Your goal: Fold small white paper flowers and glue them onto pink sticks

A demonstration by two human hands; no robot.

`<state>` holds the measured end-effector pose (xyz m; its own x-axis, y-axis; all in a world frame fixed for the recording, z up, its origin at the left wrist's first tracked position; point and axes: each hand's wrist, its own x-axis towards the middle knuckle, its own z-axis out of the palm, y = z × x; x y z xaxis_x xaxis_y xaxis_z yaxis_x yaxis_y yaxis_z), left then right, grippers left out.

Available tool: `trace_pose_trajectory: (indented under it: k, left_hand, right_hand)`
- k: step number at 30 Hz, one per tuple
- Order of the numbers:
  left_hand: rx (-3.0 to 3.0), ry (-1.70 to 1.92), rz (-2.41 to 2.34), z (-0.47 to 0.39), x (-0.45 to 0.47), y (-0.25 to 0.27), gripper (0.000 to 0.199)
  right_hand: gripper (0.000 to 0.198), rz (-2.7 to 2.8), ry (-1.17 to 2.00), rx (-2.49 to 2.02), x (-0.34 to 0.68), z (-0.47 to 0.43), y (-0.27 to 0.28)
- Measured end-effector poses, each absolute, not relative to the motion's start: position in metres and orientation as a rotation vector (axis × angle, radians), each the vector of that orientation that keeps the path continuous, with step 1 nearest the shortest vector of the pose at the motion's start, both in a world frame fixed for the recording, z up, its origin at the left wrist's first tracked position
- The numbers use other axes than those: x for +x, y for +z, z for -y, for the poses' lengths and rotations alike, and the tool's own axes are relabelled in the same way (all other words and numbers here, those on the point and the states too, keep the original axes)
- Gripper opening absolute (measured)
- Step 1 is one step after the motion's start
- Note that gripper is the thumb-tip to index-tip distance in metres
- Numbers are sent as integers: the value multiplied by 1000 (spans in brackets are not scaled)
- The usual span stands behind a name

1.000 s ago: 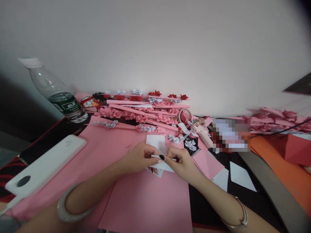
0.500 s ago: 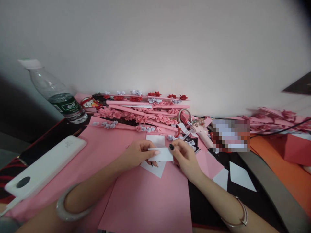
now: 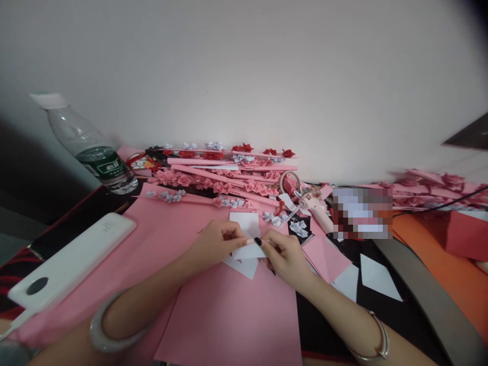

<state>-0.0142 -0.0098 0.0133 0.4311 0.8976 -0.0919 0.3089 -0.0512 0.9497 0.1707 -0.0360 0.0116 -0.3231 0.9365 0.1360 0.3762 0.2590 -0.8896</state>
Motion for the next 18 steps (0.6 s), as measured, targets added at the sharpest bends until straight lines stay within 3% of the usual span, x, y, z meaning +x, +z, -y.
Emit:
trace_pose_trajectory:
  k: [6, 11, 15, 18]
  left_hand:
    - [1714, 822, -1185, 7, -17, 13, 46]
    - [1917, 968, -1227, 6, -19, 19, 23]
    - [2160, 823, -932, 9, -16, 18, 44]
    - [2186, 760, -921, 11, -15, 12, 45]
  right_hand:
    - [28, 1744, 1068, -1238, 173, 34, 8]
    - [28, 1555, 1216, -1245, 175, 31, 6]
    - [28, 1510, 1350, -1233, 172, 32, 6]
    - [30, 1482, 1436, -1201, 171, 31, 6]
